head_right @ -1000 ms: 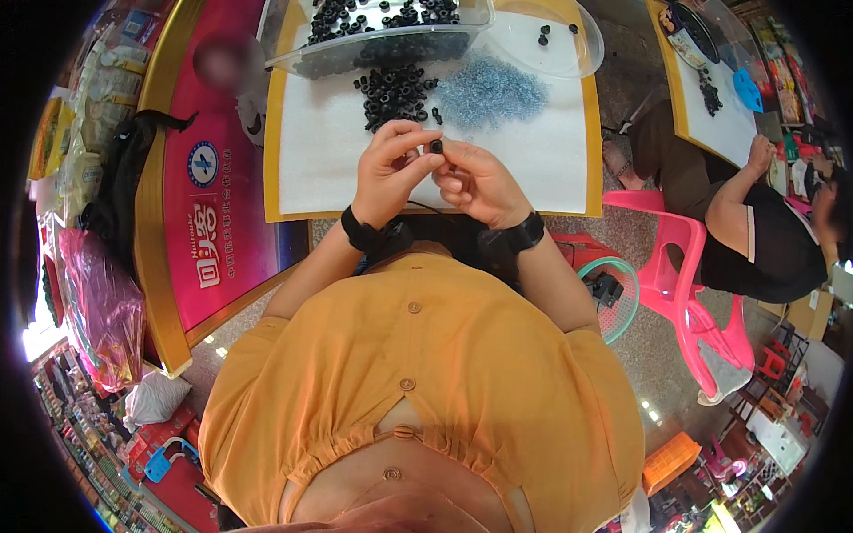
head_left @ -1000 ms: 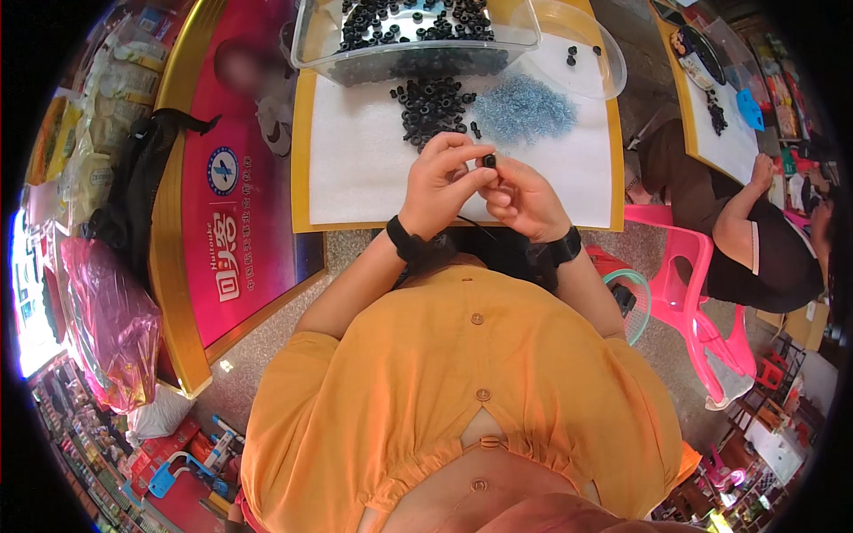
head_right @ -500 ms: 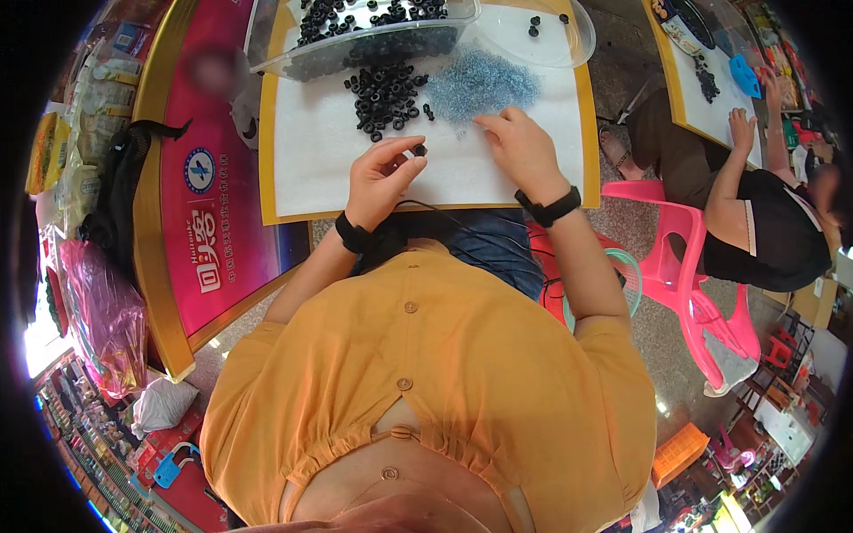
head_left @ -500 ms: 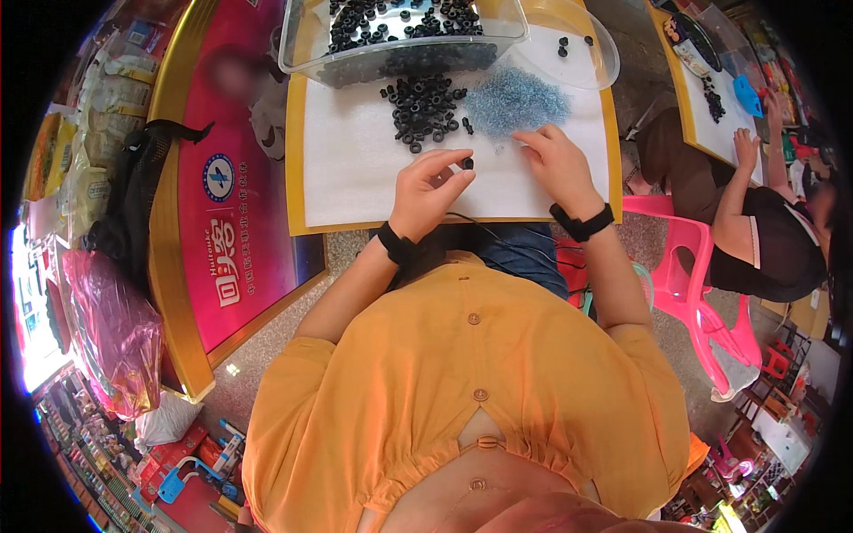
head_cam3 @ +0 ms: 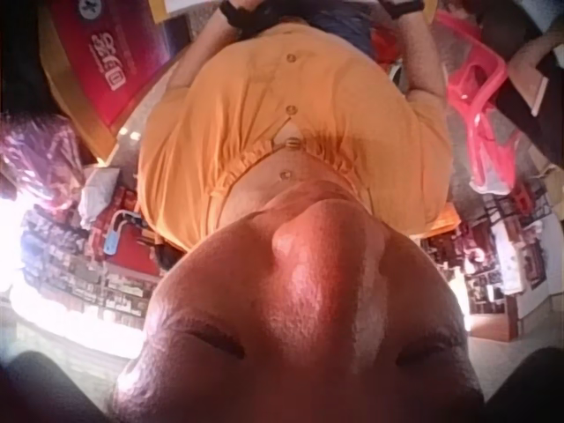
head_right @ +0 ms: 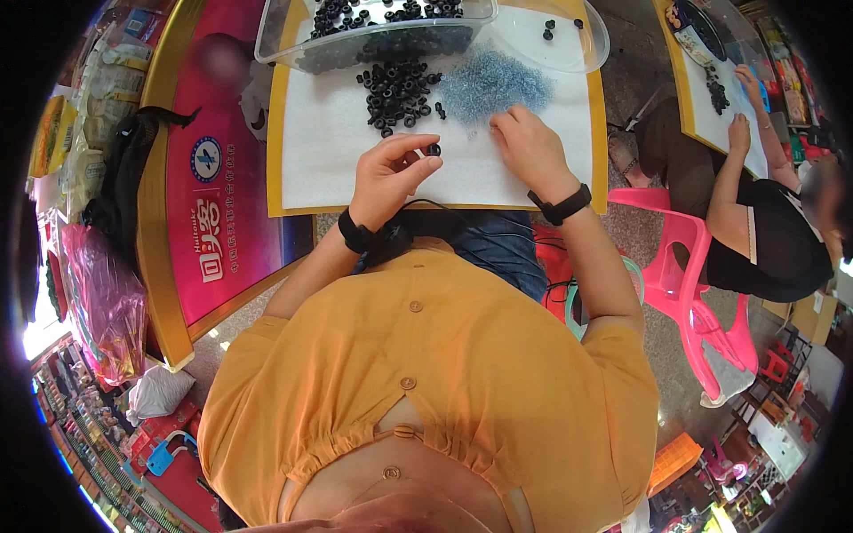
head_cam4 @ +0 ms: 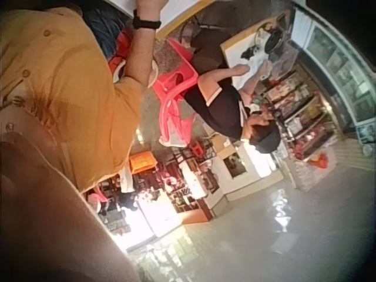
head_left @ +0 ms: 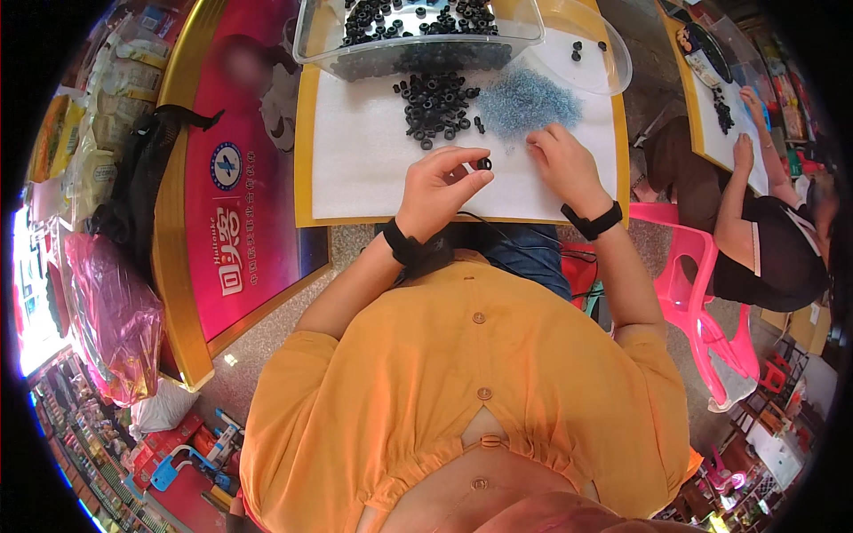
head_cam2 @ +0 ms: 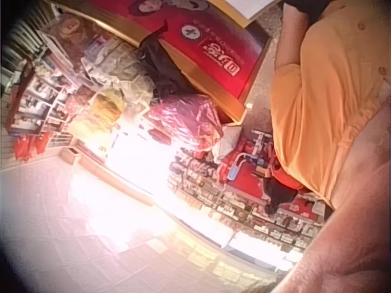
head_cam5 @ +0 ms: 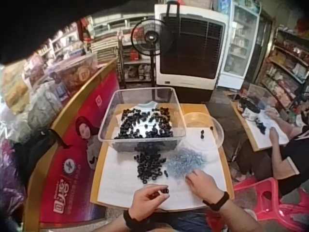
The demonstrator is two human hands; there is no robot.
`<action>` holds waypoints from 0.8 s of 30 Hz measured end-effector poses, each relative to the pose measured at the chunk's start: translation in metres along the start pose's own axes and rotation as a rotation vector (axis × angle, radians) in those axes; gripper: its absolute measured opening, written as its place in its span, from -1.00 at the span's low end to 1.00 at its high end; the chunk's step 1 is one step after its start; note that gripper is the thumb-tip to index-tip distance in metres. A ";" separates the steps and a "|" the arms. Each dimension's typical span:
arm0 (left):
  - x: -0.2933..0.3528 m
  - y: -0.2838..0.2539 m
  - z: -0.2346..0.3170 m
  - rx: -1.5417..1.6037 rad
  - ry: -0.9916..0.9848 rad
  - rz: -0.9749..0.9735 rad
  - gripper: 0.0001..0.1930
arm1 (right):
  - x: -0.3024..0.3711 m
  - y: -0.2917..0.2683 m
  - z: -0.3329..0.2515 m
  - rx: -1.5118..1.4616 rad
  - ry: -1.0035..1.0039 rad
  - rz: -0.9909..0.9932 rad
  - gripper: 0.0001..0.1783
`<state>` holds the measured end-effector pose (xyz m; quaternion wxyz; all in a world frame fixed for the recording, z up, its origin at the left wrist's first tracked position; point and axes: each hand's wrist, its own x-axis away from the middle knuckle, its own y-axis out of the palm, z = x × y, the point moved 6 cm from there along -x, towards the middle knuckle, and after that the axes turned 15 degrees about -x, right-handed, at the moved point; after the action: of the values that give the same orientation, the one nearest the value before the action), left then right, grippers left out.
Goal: The person assembles small plastic components by fitting pieces together by hand and sorts parts between containers.
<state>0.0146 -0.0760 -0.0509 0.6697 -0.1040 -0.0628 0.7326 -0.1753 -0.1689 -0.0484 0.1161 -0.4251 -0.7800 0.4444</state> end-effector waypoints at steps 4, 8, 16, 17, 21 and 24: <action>-0.003 0.000 0.008 -0.162 0.085 0.027 -0.74 | -0.002 0.003 0.001 0.024 -0.030 -0.024 -0.91; -0.004 0.000 0.016 -0.254 0.082 0.063 -0.75 | -0.001 0.006 0.000 0.013 -0.039 -0.015 -0.92; -0.004 0.000 0.020 -0.276 0.065 0.049 -0.74 | 0.002 0.010 -0.001 -0.024 -0.053 -0.009 -0.90; -0.004 0.000 0.019 -0.263 0.051 0.043 -0.73 | 0.003 0.009 0.000 -0.032 -0.058 0.002 -0.88; -0.003 0.003 0.010 -0.164 -0.024 0.011 -0.73 | 0.007 0.010 -0.001 -0.042 0.000 -0.003 -0.83; -0.001 0.006 0.003 0.106 -0.207 -0.084 -0.72 | 0.008 0.009 -0.006 -0.037 -0.063 -0.001 -0.87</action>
<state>0.0083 -0.0773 -0.0491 0.6943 0.0103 -0.0970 0.7130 -0.1718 -0.1569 -0.0541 0.0840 -0.4124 -0.7916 0.4430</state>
